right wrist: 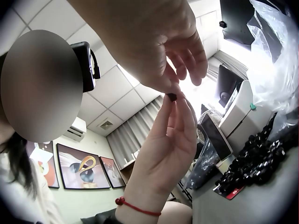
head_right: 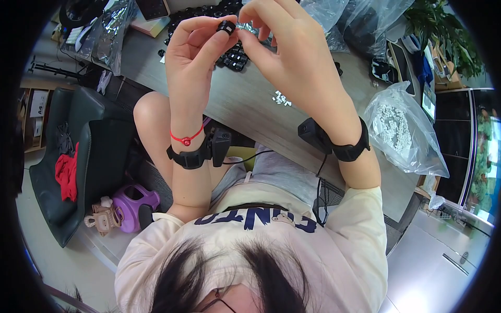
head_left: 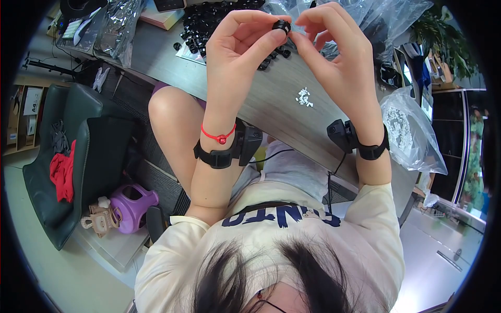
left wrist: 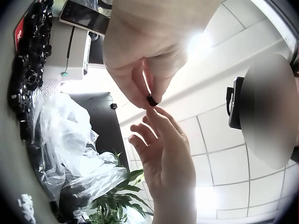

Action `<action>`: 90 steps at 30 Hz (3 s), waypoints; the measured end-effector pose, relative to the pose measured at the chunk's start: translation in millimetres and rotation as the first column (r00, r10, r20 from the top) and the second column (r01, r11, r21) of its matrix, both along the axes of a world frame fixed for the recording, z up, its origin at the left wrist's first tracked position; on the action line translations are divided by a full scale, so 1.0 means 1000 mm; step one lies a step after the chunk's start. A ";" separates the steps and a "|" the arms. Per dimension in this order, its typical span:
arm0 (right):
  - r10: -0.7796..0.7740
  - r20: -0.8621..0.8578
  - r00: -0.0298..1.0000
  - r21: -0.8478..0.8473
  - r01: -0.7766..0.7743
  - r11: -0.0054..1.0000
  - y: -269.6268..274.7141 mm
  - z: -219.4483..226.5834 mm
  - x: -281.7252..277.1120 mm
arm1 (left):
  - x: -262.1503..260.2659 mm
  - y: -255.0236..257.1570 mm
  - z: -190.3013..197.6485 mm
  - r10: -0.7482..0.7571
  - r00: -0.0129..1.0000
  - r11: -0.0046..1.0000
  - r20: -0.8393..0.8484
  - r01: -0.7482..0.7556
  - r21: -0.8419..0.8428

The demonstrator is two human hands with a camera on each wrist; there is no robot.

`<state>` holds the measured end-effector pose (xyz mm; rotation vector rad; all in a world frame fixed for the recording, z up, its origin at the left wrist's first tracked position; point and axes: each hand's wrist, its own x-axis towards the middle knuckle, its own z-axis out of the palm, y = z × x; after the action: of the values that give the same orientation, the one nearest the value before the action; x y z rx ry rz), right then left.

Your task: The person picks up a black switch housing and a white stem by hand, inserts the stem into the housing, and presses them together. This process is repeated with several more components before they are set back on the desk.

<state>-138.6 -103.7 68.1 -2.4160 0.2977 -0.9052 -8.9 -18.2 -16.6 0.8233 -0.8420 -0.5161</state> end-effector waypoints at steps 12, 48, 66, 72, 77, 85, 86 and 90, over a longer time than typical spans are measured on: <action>0.106 -0.170 0.980 0.246 -0.062 0.967 -0.041 -0.029 0.029 | 0.001 0.000 -0.003 0.147 0.988 0.977 -0.039 -0.139 0.163; -0.077 -0.159 0.984 -0.103 0.062 0.993 -0.021 -0.046 -0.051 | -0.034 -0.021 -0.020 -0.166 0.977 0.917 0.131 0.105 0.385; 0.016 -0.453 0.891 0.156 0.061 0.986 -0.023 -0.098 -0.078 | -0.013 -0.011 -0.015 -0.096 0.989 0.951 0.112 0.058 0.304; -0.016 -0.473 0.881 0.125 0.085 0.989 -0.018 -0.107 -0.081 | -0.015 -0.011 -0.010 0.006 0.998 0.982 0.067 -0.019 0.189; -0.041 -0.475 0.879 0.029 0.062 0.998 -0.020 -0.112 -0.079 | -0.014 -0.010 -0.007 0.021 0.997 0.982 0.070 -0.034 0.186; -0.042 -0.426 0.904 0.065 0.077 0.995 -0.019 -0.107 -0.073 | -0.017 -0.009 -0.006 0.026 0.998 0.983 0.060 -0.036 0.178; -0.041 -0.427 0.903 0.075 0.081 0.994 -0.020 -0.105 -0.071 | -0.016 -0.009 -0.006 0.032 0.998 0.984 0.060 -0.042 0.175; -0.048 -0.410 0.911 0.075 0.086 0.993 -0.021 -0.103 -0.069 | -0.015 -0.007 -0.005 0.010 0.999 0.985 0.041 -0.016 0.169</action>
<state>-207.9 -125.0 -35.1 -2.5039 0.5662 -0.3925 -23.9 -25.3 -21.9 0.9975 -0.8365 -0.5670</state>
